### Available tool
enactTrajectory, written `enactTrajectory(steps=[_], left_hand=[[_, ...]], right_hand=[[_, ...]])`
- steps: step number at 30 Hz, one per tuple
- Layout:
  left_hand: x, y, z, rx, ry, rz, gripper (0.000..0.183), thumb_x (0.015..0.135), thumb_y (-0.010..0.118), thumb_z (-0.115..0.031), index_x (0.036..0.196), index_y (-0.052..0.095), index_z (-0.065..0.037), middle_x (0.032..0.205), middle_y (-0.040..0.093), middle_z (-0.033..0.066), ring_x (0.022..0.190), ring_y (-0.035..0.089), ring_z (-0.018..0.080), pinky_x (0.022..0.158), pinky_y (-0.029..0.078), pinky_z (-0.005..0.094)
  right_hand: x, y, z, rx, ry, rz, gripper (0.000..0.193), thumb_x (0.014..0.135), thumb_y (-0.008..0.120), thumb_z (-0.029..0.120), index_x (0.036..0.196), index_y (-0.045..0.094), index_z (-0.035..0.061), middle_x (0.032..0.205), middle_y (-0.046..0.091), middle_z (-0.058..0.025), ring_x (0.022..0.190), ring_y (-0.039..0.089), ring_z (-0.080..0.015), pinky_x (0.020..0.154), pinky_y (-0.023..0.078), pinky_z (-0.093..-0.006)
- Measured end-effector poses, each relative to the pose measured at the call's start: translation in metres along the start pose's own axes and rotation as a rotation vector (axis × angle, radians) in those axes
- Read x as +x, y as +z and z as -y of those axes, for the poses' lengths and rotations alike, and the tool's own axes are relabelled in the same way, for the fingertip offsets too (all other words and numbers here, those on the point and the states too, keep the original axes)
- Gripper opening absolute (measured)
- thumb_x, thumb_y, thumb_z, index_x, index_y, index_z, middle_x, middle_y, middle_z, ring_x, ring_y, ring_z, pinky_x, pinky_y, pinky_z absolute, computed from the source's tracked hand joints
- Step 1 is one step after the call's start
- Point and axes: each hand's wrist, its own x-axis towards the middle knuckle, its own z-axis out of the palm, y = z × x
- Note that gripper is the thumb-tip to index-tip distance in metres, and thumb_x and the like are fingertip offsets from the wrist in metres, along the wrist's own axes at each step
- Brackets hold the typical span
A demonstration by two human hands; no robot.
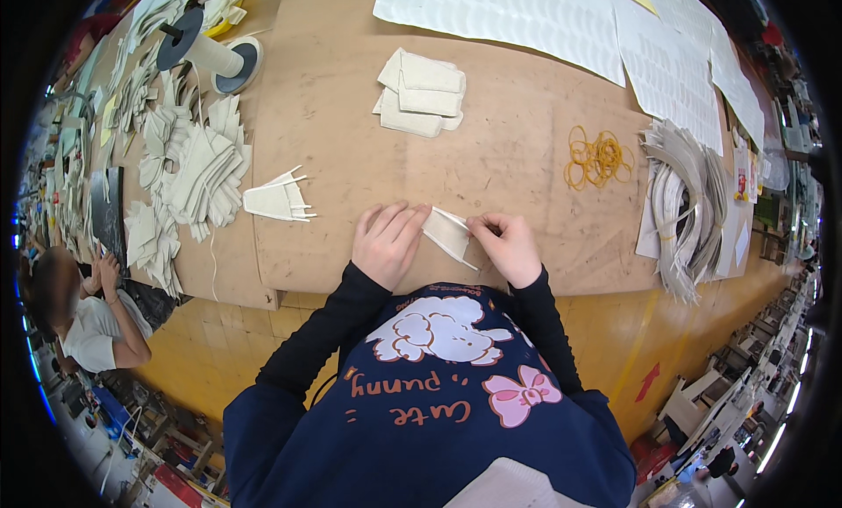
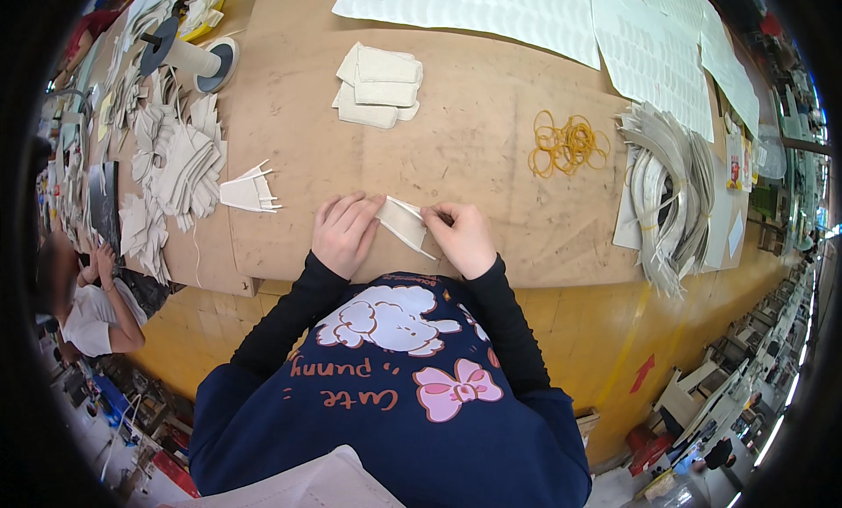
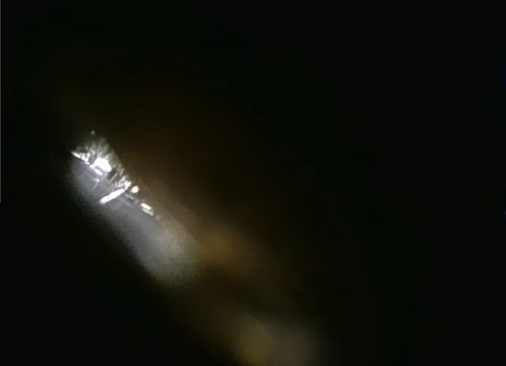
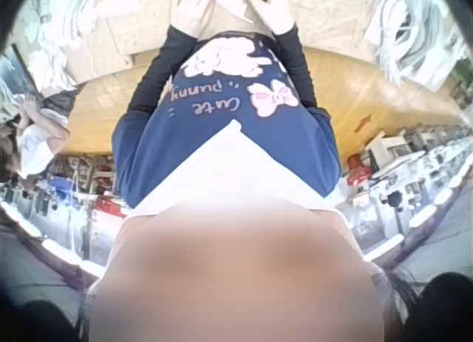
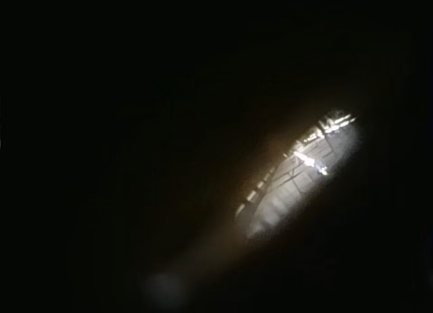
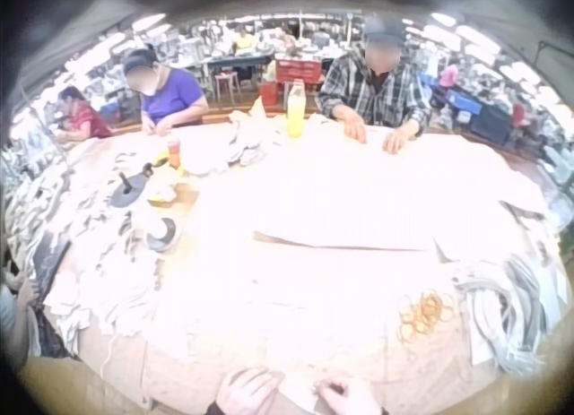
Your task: The person repeatedly picks up white fabric mask blanks and elastic bands, inserts the bands into the mask edges, and places the finished masks into a growing stack on the table. The process is continuous and repetitive throughout the clip.
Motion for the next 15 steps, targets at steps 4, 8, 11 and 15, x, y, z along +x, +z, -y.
enactTrajectory(steps=[4,8,11,15], left_hand=[[0.001,-0.001,-0.001,-0.003,-0.015,0.017,0.04,0.086,0.066,-0.012,0.126,0.062,-0.011,0.111,0.066,0.0024,0.113,0.059,0.019,0.102,0.039,0.042],[0.002,-0.001,-0.001,-0.016,-0.029,0.02,0.039,0.086,0.066,-0.011,0.125,0.062,-0.011,0.112,0.065,0.0022,0.113,0.059,0.0193,0.102,0.038,0.042],[0.003,0.0,-0.003,-0.018,-0.044,0.012,0.038,0.085,0.065,-0.01,0.123,0.062,-0.011,0.112,0.065,0.0018,0.113,0.059,0.0195,0.102,0.038,0.042],[0.002,0.001,-0.004,-0.002,-0.042,0.014,0.037,0.085,0.065,-0.01,0.122,0.063,-0.012,0.114,0.065,0.0007,0.114,0.058,0.0195,0.102,0.038,0.0418]], right_hand=[[0.002,-0.008,0.003,-0.07,0.031,0.04,0.031,0.089,0.069,0.028,0.09,0.074,-0.0034,0.065,0.066,-0.0096,0.057,0.056,-0.0118,0.058,0.045,-0.0287],[0.004,-0.011,0.003,-0.089,-0.013,0.052,0.032,0.086,0.071,0.029,0.089,0.074,-0.0025,0.065,0.066,-0.0102,0.057,0.056,-0.0126,0.058,0.045,-0.0297],[0.005,-0.011,0.002,-0.08,0.033,0.075,0.032,0.086,0.071,0.029,0.089,0.074,-0.0021,0.066,0.067,-0.0111,0.058,0.057,-0.0132,0.059,0.046,-0.0298],[0.005,-0.009,0.002,-0.118,0.024,0.069,0.032,0.086,0.071,0.03,0.089,0.074,-0.0014,0.068,0.068,-0.0131,0.057,0.058,-0.0168,0.059,0.047,-0.0306]])
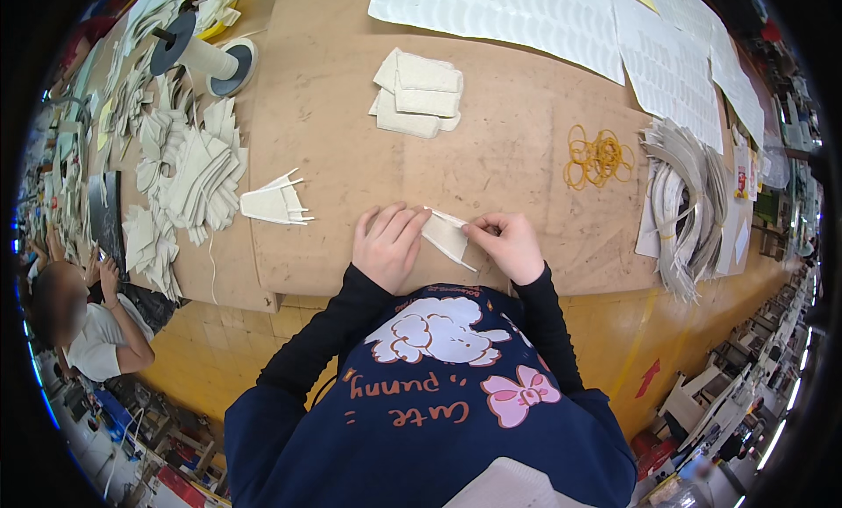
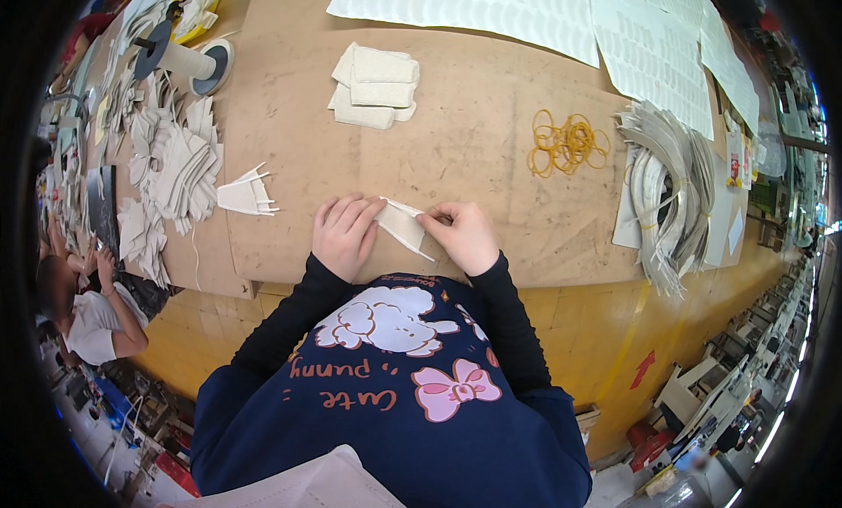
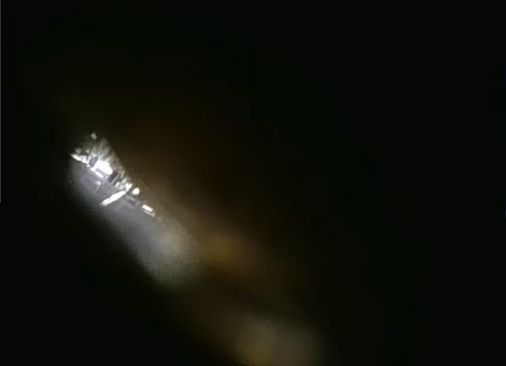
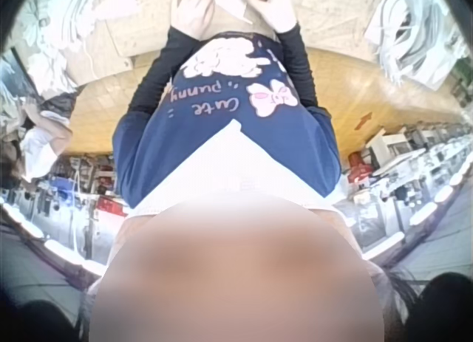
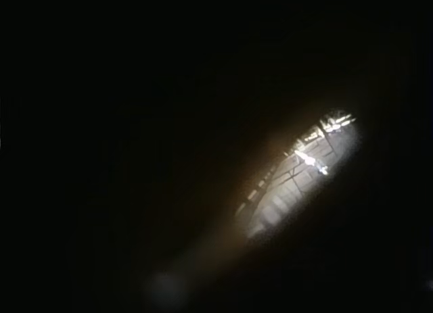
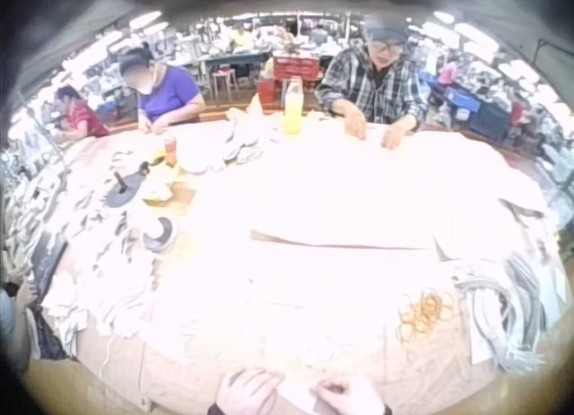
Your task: The person repeatedly picks up white fabric mask blanks and elastic bands, inserts the bands into the mask edges, and places the finished masks into a growing stack on the table. The process is continuous and repetitive throughout the clip.
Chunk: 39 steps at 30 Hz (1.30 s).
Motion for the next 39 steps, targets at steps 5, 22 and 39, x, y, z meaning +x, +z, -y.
enactTrajectory(steps=[5,22,39], left_hand=[[-0.001,0.001,-0.001,0.007,-0.001,-0.001,0.037,0.084,0.065,-0.009,0.121,0.064,-0.013,0.115,0.064,0.0,0.115,0.057,0.0194,0.103,0.038,0.0416],[-0.003,0.004,-0.001,0.017,-0.011,0.001,0.04,0.084,0.065,-0.01,0.124,0.063,-0.013,0.115,0.062,0.0006,0.115,0.057,0.0197,0.103,0.037,0.0426],[-0.007,0.006,-0.003,0.125,0.02,-0.015,0.041,0.081,0.067,-0.008,0.122,0.065,-0.013,0.123,0.061,-0.0012,0.118,0.056,0.0184,0.103,0.039,0.0428]], right_hand=[[-0.001,-0.002,0.007,-0.082,-0.036,-0.047,0.033,0.088,0.068,0.033,0.088,0.075,0.0005,0.068,0.068,-0.0148,0.057,0.062,-0.022,0.059,0.048,-0.0328],[0.001,0.0,-0.011,0.082,0.001,0.027,0.032,0.086,0.071,0.029,0.091,0.075,-0.0021,0.066,0.068,-0.0098,0.058,0.057,-0.0102,0.058,0.046,-0.0283],[0.002,-0.008,0.0,-0.2,0.01,-0.064,0.034,0.082,0.071,0.036,0.087,0.076,0.0028,0.07,0.069,-0.0146,0.063,0.067,-0.0261,0.06,0.05,-0.0351]])
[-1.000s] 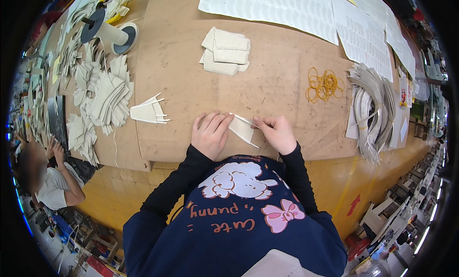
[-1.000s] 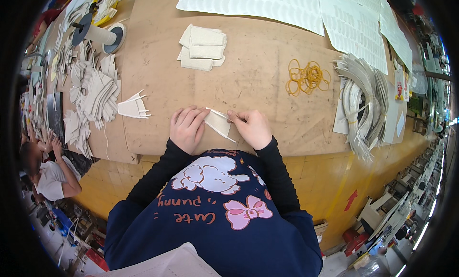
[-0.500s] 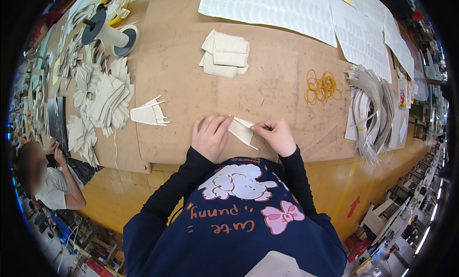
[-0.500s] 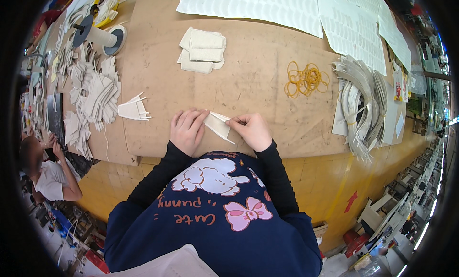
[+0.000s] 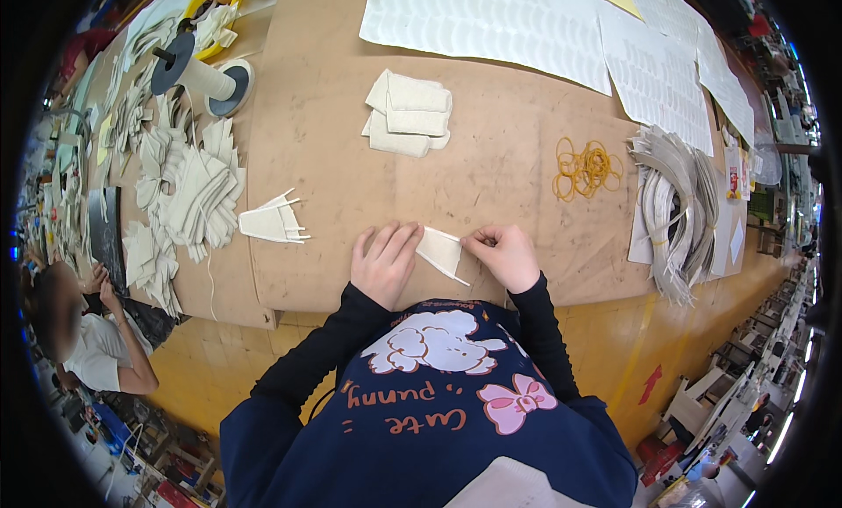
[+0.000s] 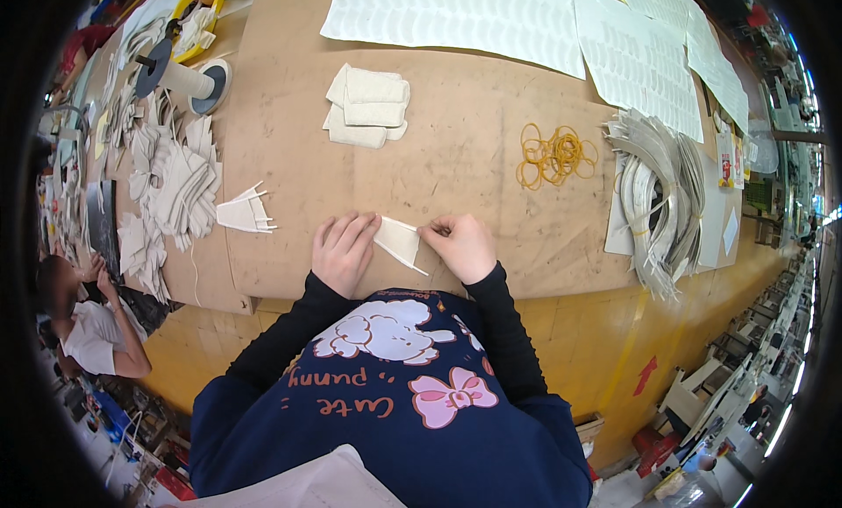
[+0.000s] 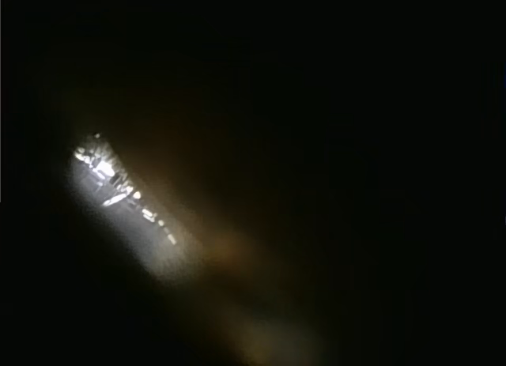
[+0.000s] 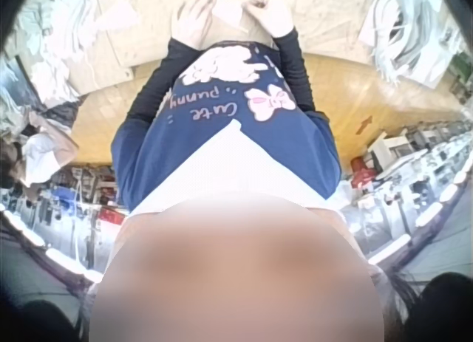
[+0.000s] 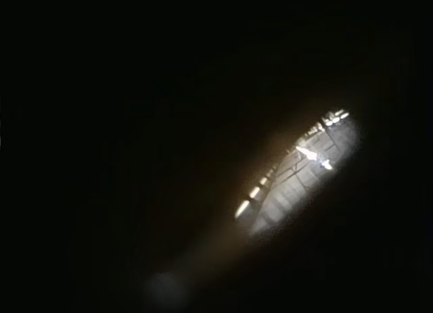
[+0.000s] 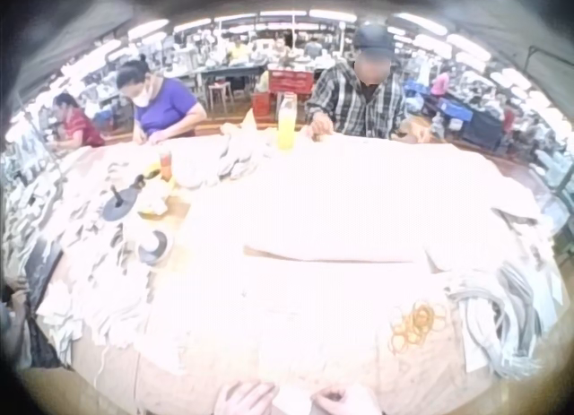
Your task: The person repeatedly picks up white fabric mask blanks and elastic bands, inserts the bands into the mask edges, and places the finished masks into a growing stack on the table. The process is continuous and repetitive throughout the clip.
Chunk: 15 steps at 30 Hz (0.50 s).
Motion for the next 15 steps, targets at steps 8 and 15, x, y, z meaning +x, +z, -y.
enactTrajectory(steps=[8,15], left_hand=[[-0.004,-0.001,-0.01,0.091,-0.051,0.077,0.047,0.084,0.064,-0.012,0.13,0.061,-0.018,0.128,0.061,-0.0035,0.125,0.054,0.0152,0.109,0.032,0.0466],[-0.004,-0.001,-0.013,0.117,-0.024,0.092,0.05,0.084,0.062,-0.016,0.134,0.059,-0.024,0.128,0.061,-0.0028,0.126,0.053,0.0156,0.11,0.03,0.0498]], right_hand=[[0.0,-0.001,0.001,-0.015,-0.015,-0.011,0.033,0.082,0.07,0.035,0.086,0.075,0.0025,0.069,0.068,-0.0151,0.063,0.068,-0.0268,0.059,0.05,-0.036],[0.001,-0.001,0.001,-0.03,0.002,0.008,0.033,0.082,0.069,0.035,0.086,0.074,0.0022,0.068,0.068,-0.0157,0.063,0.067,-0.0277,0.059,0.05,-0.0362]])
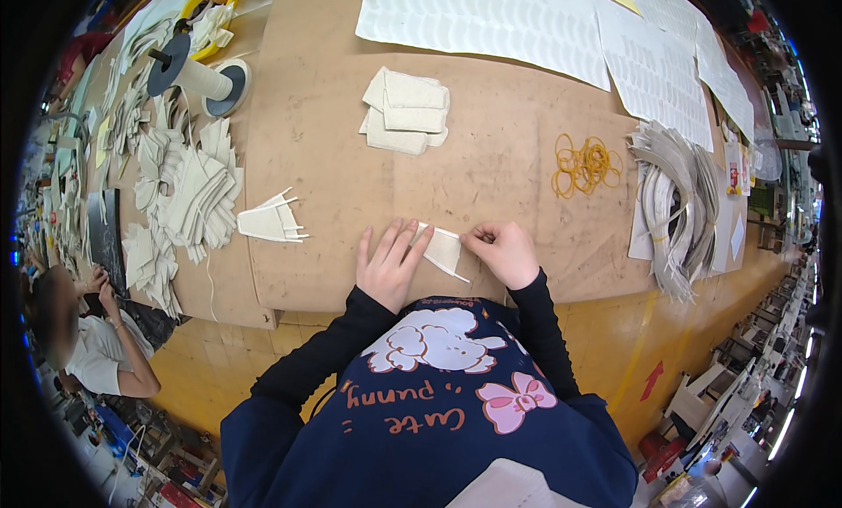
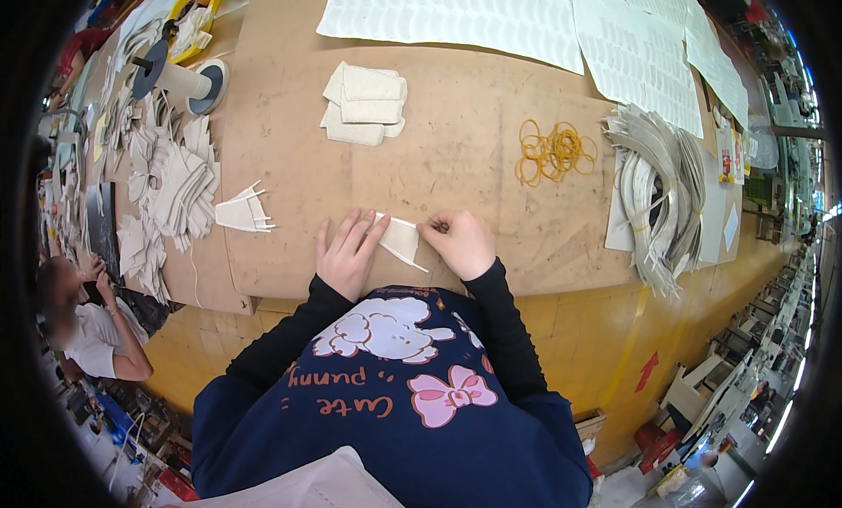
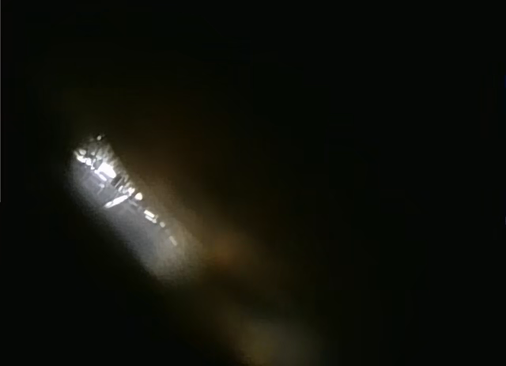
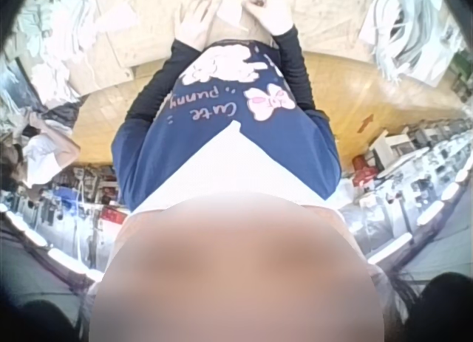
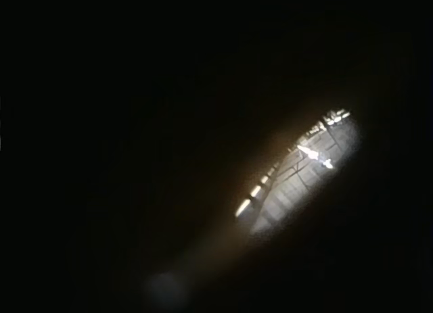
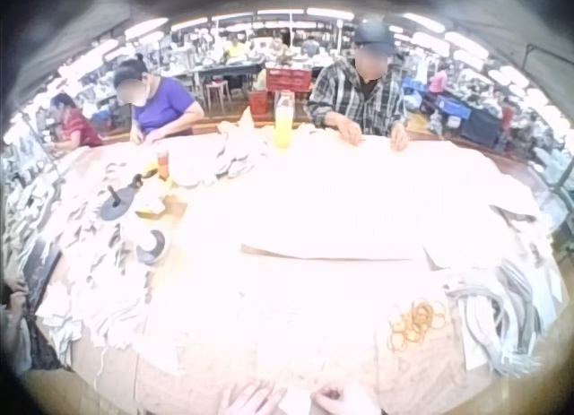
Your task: The person repeatedly picks up white fabric mask blanks and elastic bands, inserts the bands into the mask edges, and places the finished masks into a growing stack on the table. The process is continuous and repetitive throughout the clip.
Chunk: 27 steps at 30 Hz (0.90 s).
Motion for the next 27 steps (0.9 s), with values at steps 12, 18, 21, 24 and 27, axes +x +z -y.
enactTrajectory(steps=[12,18,21,24,27], left_hand=[[-0.0021,0.003,0.0003,-0.029,0.008,0.008,0.046,0.087,0.057,-0.018,0.133,0.06,-0.022,0.131,0.058,-0.0005,0.129,0.051,0.0179,0.11,0.031,0.0494],[-0.0006,0.0036,-0.0042,0.026,0.048,-0.017,0.046,0.088,0.052,-0.019,0.134,0.059,-0.02,0.131,0.057,0.0007,0.127,0.052,0.0185,0.11,0.033,0.0457],[0.0014,0.0034,-0.0046,-0.049,0.054,0.024,0.047,0.089,0.052,-0.018,0.135,0.058,-0.02,0.129,0.057,0.0017,0.125,0.052,0.0192,0.109,0.035,0.0443],[0.003,0.0022,-0.0036,-0.039,0.093,0.017,0.048,0.088,0.054,-0.016,0.136,0.057,-0.02,0.127,0.058,0.0029,0.125,0.052,0.0206,0.107,0.037,0.0437],[0.0031,0.0029,-0.0049,0.02,0.129,0.008,0.05,0.088,0.054,-0.016,0.137,0.056,-0.02,0.128,0.057,0.0038,0.125,0.052,0.0217,0.107,0.038,0.0444]], right_hand=[[0.0002,0.0012,0.0009,-0.026,-0.001,-0.012,0.032,0.082,0.068,0.036,0.084,0.074,0.0047,0.068,0.068,-0.014,0.065,0.068,-0.0279,0.059,0.051,-0.0367],[-0.0006,0.0026,0.0003,-0.057,-0.004,-0.022,0.031,0.081,0.068,0.036,0.084,0.074,0.006,0.07,0.069,-0.0128,0.067,0.069,-0.0285,0.061,0.052,-0.0379],[0.0,0.0024,-0.0003,-0.067,-0.006,-0.022,0.031,0.081,0.068,0.036,0.084,0.075,0.0065,0.071,0.07,-0.0125,0.068,0.069,-0.0289,0.061,0.052,-0.038],[0.0011,0.0039,-0.0001,-0.063,-0.016,-0.033,0.03,0.081,0.068,0.036,0.084,0.075,0.0073,0.072,0.07,-0.0122,0.069,0.069,-0.029,0.062,0.053,-0.0383],[-0.0002,0.006,0.0005,-0.073,-0.003,-0.049,0.028,0.081,0.068,0.036,0.083,0.075,0.0088,0.072,0.07,-0.0118,0.07,0.07,-0.0291,0.063,0.053,-0.039]])
